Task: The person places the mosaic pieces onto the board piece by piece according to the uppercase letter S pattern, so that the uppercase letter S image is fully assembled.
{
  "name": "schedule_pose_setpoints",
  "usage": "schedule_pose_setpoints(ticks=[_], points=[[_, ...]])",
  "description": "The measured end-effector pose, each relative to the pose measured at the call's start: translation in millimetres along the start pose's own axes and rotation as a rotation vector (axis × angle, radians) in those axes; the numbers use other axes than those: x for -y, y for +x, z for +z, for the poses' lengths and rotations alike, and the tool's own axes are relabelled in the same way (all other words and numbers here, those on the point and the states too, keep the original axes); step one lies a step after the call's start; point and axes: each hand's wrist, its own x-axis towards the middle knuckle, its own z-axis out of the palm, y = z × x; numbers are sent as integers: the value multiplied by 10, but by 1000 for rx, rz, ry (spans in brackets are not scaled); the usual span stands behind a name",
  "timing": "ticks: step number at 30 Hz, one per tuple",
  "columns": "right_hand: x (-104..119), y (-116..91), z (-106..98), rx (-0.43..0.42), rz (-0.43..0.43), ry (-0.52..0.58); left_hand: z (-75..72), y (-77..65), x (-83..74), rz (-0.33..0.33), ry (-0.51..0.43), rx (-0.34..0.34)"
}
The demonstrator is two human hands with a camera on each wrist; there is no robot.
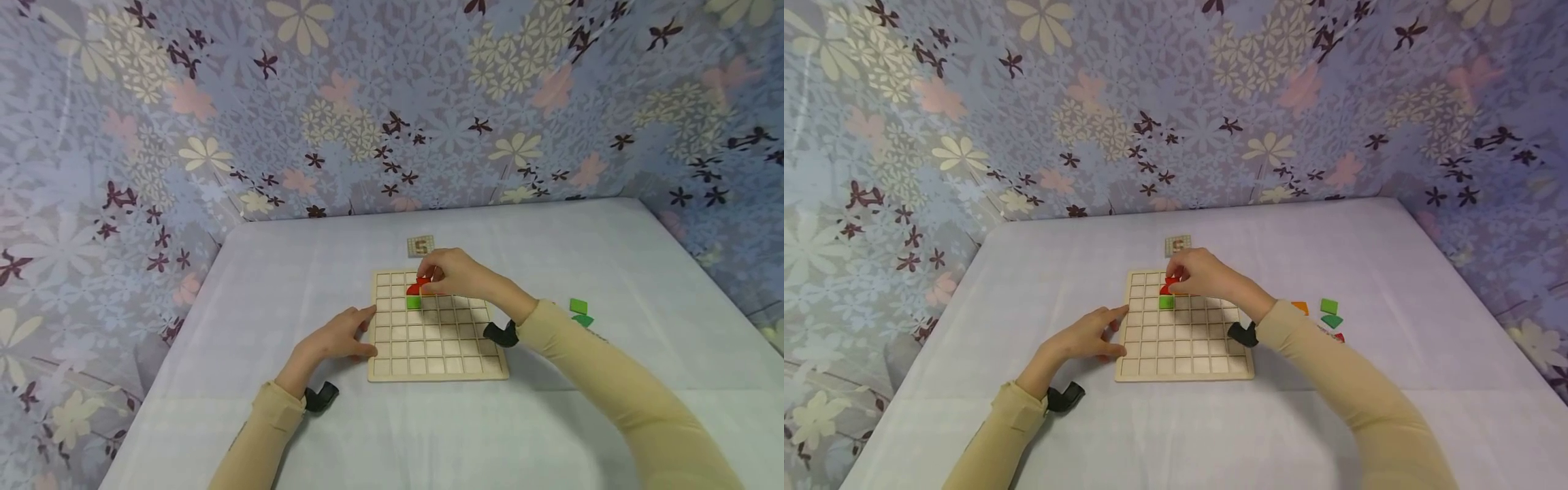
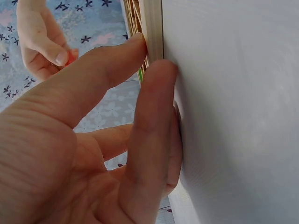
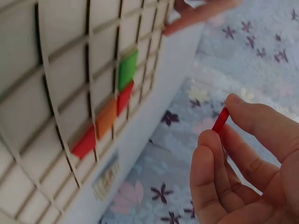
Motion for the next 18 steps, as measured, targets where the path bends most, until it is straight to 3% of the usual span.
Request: schedule_pose_setpoints(ticks=[6,18], points=[[-24,46,224,65,-21,-17,11,2,9,1,10,14],[-5,86,441,147,3,-37,-3,17,35,11,6,-5]])
